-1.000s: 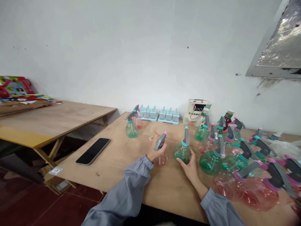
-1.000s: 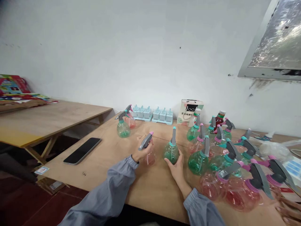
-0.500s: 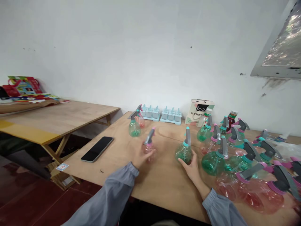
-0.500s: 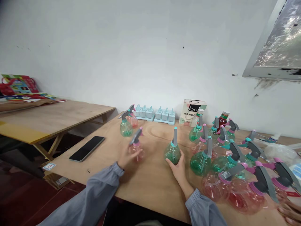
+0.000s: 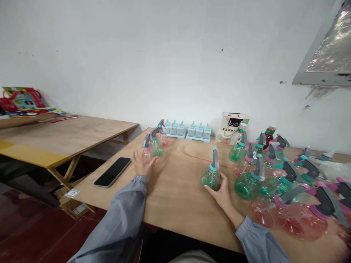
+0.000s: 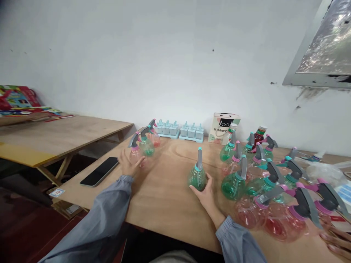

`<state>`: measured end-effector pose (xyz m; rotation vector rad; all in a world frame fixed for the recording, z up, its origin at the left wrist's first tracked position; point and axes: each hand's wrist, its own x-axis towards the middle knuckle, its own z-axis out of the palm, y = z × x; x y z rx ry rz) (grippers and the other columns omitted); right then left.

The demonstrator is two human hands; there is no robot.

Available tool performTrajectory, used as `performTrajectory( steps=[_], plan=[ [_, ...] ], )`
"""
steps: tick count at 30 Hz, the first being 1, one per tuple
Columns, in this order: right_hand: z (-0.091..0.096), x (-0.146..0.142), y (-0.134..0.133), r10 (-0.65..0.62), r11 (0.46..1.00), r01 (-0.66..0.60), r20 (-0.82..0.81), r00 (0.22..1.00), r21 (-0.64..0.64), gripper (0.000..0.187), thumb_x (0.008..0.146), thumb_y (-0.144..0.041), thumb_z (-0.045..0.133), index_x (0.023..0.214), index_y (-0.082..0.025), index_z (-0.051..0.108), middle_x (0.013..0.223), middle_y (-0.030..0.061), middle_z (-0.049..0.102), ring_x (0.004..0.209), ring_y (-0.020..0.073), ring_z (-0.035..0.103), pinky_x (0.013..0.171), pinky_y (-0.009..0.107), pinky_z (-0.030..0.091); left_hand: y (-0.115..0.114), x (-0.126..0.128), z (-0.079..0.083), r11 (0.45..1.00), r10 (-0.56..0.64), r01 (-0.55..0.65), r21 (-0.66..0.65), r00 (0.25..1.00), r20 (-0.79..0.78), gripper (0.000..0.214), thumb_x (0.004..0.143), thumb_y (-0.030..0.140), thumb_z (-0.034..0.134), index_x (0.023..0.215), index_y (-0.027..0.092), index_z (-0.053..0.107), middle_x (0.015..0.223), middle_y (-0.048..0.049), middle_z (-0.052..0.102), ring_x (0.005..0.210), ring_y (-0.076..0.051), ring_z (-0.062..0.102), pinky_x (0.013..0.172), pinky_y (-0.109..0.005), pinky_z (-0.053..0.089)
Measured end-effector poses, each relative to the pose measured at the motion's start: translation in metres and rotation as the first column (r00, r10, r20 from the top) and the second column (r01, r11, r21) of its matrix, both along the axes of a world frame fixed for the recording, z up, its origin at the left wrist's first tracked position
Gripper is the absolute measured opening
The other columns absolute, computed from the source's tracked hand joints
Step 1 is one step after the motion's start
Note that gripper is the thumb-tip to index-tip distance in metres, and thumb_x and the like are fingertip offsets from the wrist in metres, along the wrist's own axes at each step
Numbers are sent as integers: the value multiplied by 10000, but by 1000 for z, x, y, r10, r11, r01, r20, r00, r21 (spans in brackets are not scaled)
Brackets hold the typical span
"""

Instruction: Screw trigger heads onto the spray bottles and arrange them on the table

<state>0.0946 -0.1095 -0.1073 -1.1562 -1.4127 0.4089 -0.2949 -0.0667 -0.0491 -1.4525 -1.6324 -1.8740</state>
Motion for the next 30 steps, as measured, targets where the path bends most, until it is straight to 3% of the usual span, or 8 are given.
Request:
performTrajectory(
  steps=[3, 6, 9, 12, 17, 22, 25, 30],
  plan=[
    [-3, -2, -7, -55, 998, 54, 42, 998, 32, 881, 621, -674, 817, 1258, -219, 411, 1219, 120, 536, 1148, 336, 580, 989, 550, 512, -26, 31, 7, 957, 81, -61, 282, 995, -59, 745, 816, 482, 742, 1416, 205, 397, 1478, -192, 404, 1386, -375, 422, 1097, -601, 415],
    [-5, -7, -14, -13, 999, 8, 103, 995, 43, 844, 637, -632, 831, 1252, -224, 422, 1175, 104, 551, 1092, 318, 600, 952, 517, 531, -50, 85, 25, 918, -359, 394, 45, 873, -329, 602, 855, 402, 709, 1377, 221, 470, 1353, -149, 559, 1291, -324, 560, 1089, -547, 462],
    [-7, -11, -17, 70, 996, -79, 158, 985, 47, 820, 654, -594, 839, 1263, -217, 439, 1179, 114, 564, 1072, 317, 612, 937, 505, 539, -57, 151, 44, 665, -747, 699, -262, 620, -241, 872, 786, 439, 777, 1517, 270, 331, 1509, -161, 497, 1371, -327, 530, 1069, -511, 505],
    [-5, -14, -20, 100, 993, -109, 188, 977, 40, 805, 693, -602, 813, 1285, -215, 428, 1195, 122, 574, 1101, 324, 613, 952, 513, 537, -48, 203, 55, 497, -861, 805, -323, 505, -65, 897, 736, 336, 814, 1505, 323, 354, 1514, -135, 515, 1363, -329, 542, 1057, -495, 519],
    [14, 5, -43, -34, 974, -26, 256, 966, 226, 748, 797, -590, 729, 1357, -214, 406, 1252, 147, 557, 1142, 334, 604, 979, 565, 526, -33, 220, 56, 502, -847, 824, -261, 530, 45, 656, 742, 266, 735, 1353, 254, 497, 1343, -134, 606, 1293, -324, 565, 1093, -534, 454],
    [51, 52, -69, -425, 807, 223, 275, 862, 548, 774, 810, -437, 766, 1424, -231, 344, 1364, 174, 470, 1298, 372, 514, 1069, 642, 451, -40, 201, 48, 455, -852, 867, -202, 490, 186, 630, 776, 184, 632, 1376, 250, 452, 1398, -113, 592, 1167, -219, 605, 1041, -416, 475],
    [68, 68, -64, -544, 741, 357, 196, 816, 569, 864, 832, -438, 749, 1500, -196, 258, 1479, 204, 373, 1412, 386, 408, 1143, 660, 366, -44, 201, 47, 473, -827, 861, -188, 507, 243, 571, 793, 163, 559, 1348, 258, 463, 1348, -87, 622, 988, -163, 628, 930, -347, 512],
    [71, 73, -37, -410, 882, 376, 72, 909, 285, 1001, 878, -532, 659, 1590, -146, 71, 1631, 230, 159, 1527, 385, 214, 1225, 650, 217, -48, 211, 47, 526, -806, 836, -160, 549, 221, 467, 822, 214, 584, 1283, 238, 514, 1248, -89, 641, 973, -179, 642, 884, -344, 525]
  ],
)
